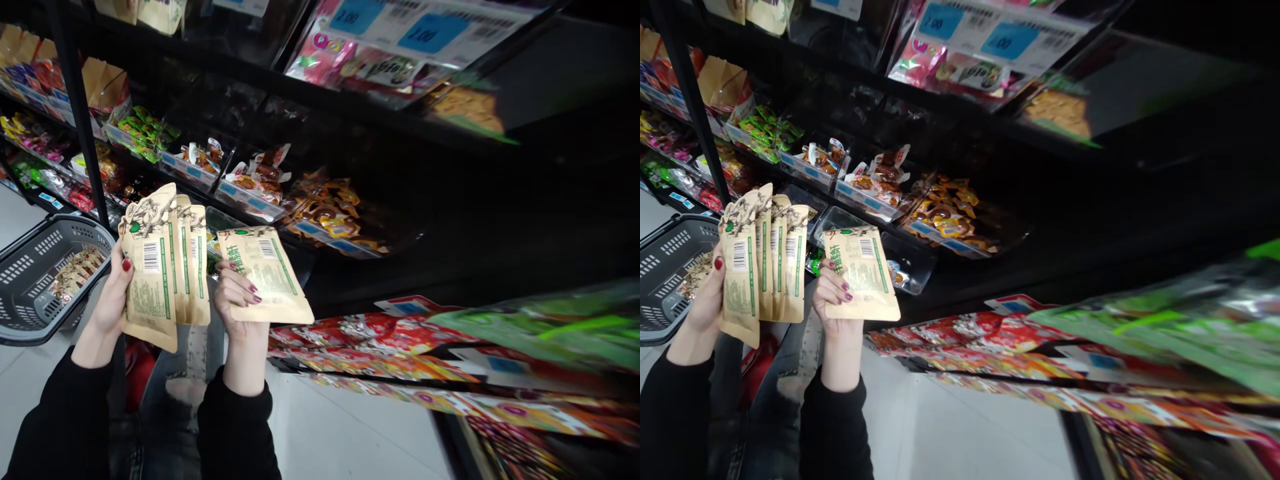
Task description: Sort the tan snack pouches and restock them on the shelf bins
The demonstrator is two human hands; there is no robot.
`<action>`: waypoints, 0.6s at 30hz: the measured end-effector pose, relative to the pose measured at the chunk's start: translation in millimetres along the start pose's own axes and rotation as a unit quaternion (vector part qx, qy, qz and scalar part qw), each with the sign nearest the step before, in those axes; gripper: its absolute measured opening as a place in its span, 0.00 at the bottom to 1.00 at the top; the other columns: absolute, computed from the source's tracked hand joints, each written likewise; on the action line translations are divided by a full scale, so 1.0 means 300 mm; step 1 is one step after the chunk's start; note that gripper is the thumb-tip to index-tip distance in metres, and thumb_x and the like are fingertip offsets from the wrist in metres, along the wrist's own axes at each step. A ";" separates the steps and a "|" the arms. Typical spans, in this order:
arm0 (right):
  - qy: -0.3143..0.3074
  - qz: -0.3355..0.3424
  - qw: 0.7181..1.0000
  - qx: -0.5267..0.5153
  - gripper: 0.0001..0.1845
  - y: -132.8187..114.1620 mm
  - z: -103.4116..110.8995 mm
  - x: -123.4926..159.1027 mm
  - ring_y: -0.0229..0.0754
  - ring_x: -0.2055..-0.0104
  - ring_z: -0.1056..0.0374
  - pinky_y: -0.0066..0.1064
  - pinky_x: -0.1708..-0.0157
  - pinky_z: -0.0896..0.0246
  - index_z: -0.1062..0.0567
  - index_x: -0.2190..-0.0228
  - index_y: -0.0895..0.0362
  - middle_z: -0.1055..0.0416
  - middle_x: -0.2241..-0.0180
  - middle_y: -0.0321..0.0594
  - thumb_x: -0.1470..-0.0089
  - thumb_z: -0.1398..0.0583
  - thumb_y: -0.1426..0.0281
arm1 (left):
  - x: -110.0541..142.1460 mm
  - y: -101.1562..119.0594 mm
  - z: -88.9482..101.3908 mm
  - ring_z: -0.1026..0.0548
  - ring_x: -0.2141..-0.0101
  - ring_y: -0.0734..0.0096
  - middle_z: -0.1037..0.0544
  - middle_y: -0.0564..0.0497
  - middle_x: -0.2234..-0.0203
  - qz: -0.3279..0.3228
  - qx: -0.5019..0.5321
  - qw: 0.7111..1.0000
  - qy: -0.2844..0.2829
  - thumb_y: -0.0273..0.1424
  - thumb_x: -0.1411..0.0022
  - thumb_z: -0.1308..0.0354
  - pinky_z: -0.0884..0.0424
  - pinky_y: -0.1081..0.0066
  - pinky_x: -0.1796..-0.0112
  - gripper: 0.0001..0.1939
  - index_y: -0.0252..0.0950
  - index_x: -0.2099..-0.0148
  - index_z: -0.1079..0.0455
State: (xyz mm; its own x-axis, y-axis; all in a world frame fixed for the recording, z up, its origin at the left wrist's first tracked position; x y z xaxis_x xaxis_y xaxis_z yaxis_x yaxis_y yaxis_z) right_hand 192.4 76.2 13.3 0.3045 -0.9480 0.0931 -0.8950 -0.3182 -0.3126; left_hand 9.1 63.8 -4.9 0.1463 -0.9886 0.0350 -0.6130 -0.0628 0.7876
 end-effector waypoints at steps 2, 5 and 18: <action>0.006 0.016 0.999 0.033 0.10 -0.011 0.004 -0.006 0.23 0.89 0.54 0.11 0.86 0.55 0.33 0.71 0.58 0.42 0.86 0.20 0.40 0.49 0.78 | 0.000 -0.011 0.003 0.30 0.45 0.57 0.24 0.49 0.48 0.030 0.001 0.999 0.012 0.43 0.42 0.38 0.29 0.64 0.49 0.26 0.45 0.42 0.34; 0.022 0.057 0.993 0.100 0.10 -0.019 0.010 -0.004 0.27 0.89 0.62 0.16 0.88 0.58 0.34 0.72 0.56 0.48 0.86 0.20 0.40 0.49 0.76 | 0.001 -0.029 0.006 0.29 0.46 0.51 0.21 0.46 0.52 0.083 0.017 0.996 0.037 0.47 0.46 0.37 0.27 0.61 0.51 0.28 0.39 0.47 0.28; 0.394 0.378 0.504 0.669 0.16 -0.202 -0.006 0.126 0.41 0.73 0.40 0.32 0.71 0.51 0.33 0.73 0.54 0.33 0.76 0.36 0.49 0.47 0.54 | 0.010 -0.016 -0.003 0.28 0.48 0.44 0.20 0.46 0.54 0.100 0.077 0.992 -0.010 0.46 0.69 0.26 0.27 0.57 0.51 0.39 0.39 0.51 0.26</action>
State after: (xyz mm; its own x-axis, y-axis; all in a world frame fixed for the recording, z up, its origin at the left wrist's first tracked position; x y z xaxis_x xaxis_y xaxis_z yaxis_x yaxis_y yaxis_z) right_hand 257.6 59.6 37.6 -0.6553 -0.6699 -0.3490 0.5228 -0.0687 -0.8497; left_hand 13.2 61.1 -8.1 -0.0044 -0.9858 0.1680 -0.7393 0.1163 0.6633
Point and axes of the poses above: each hand's wrist, its own x-axis away from the middle knuckle, its own z-axis out of the back of the hand, y = z × x, the point moved 5 cm from there along -x, towards the middle knuckle
